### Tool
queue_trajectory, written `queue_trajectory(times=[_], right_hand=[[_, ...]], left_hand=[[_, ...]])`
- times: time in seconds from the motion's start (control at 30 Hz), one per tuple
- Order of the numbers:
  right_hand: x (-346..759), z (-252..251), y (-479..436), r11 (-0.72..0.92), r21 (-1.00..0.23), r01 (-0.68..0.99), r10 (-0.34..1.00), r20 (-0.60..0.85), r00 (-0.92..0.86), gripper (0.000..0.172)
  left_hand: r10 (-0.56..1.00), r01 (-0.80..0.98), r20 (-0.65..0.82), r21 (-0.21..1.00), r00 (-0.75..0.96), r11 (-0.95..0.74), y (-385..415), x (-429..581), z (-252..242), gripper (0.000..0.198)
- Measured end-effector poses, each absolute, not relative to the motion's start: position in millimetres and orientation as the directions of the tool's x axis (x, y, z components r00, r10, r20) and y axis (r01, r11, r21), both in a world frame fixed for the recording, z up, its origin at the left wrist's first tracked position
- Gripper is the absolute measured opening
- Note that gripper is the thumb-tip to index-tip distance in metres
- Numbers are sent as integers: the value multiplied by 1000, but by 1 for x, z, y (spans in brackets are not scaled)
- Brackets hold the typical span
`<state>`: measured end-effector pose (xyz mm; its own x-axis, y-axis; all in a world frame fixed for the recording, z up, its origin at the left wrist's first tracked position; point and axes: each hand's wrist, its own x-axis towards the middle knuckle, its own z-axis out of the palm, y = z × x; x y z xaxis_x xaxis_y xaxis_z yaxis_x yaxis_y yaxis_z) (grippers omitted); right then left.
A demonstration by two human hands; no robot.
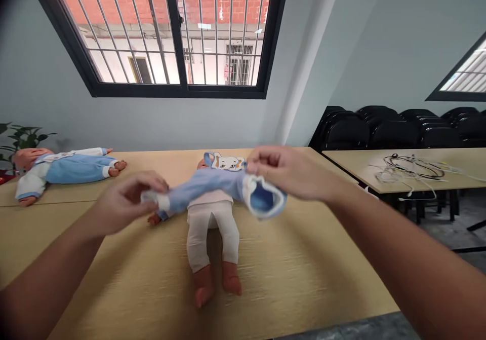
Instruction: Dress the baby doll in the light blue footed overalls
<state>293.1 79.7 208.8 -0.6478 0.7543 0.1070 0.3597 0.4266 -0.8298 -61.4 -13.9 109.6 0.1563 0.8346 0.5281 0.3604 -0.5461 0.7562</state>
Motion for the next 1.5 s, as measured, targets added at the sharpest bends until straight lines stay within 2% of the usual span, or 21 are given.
queue_trajectory(times=[0.1, 0.17, 0.23, 0.3, 0.4, 0.5, 0.57, 0.67, 0.73, 0.77, 0.8, 0.87, 0.93, 1.03, 1.13, 1.2, 1.27, 1.37, 1.43, 1.47, 1.5], right_hand=[[301, 154, 52, 358, -823, 441, 636, -131, -760, 31], [299, 122, 40, 345, -753, 561, 481, -371, -794, 27], [289, 97, 41, 433, -636, 638, 459, -454, -764, 28], [271, 77, 58, 559, -520, 645, 591, -296, -751, 28], [239, 45, 100, 652, -389, 651, 720, 48, -692, 31], [217, 17, 135, 623, -338, 705, 762, 59, -645, 32], [210, 5, 142, 656, -366, 660, 731, 89, -677, 23], [209, 3, 134, 718, -446, 535, 672, 242, -700, 15], [212, 7, 122, 698, -522, 490, 678, 263, -686, 13], [214, 10, 117, 669, -561, 488, 696, 242, -676, 12], [217, 13, 111, 633, -595, 496, 717, 208, -665, 13], [222, 16, 103, 573, -635, 518, 742, 133, -657, 17], [225, 16, 96, 562, -631, 535, 730, 75, -679, 23], [227, 17, 90, 614, -567, 548, 665, -1, -747, 30], [228, 22, 88, 660, -554, 507, 628, 38, -777, 23], [231, 27, 87, 627, -649, 430, 639, 115, -760, 23], [235, 31, 83, 502, -804, 319, 662, 120, -740, 24], [238, 28, 72, 282, -945, 164, 640, 58, -766, 43], [236, 22, 63, 246, -960, 133, 611, 47, -790, 66], [234, 18, 60, 253, -957, 142, 603, 41, -797, 72], [232, 14, 57, 272, -948, 167, 599, 31, -800, 71]], left_hand=[[869, 487, 265, 742, 418, -460, -56, -50, 72, 11], [825, 527, 70, 738, 561, -421, -76, -39, 49, 23], [766, 516, -29, 755, 643, -404, -85, -29, 34, 38], [761, 499, -28, 771, 648, -397, -79, -23, 24, 38], [822, 530, 108, 716, 559, -454, -47, -25, 12, 25], [835, 606, 290, 583, 467, -541, -1, -32, 0, 25], [815, 642, 387, 503, 431, -578, 28, -32, -3, 34], [764, 661, 453, 401, 459, -634, 63, -25, 3, 72], [765, 671, 383, 373, 518, -641, 78, -19, 11, 95], [780, 682, 313, 379, 542, -626, 84, -17, 15, 95], [797, 696, 227, 393, 560, -601, 87, -15, 18, 86], [802, 713, 70, 417, 593, -564, 91, -16, 21, 54], [768, 695, 2, 425, 641, -581, 89, -19, 19, 39], [763, 678, 32, 435, 646, -592, 83, -22, 12, 48], [803, 714, 29, 441, 595, -544, 77, -19, 9, 55], [807, 725, 27, 422, 590, -544, 74, -16, 12, 42], [795, 692, 72, 449, 602, -565, 70, -14, 16, 31], [855, 610, 169, 634, 490, -476, 59, -9, 20, 28], [928, 548, 198, 760, 317, -349, 51, -3, 17, 33], [946, 514, 199, 801, 256, -307, 47, -1, 15, 35], [952, 485, 196, 825, 234, -289, 43, 0, 13, 36]])
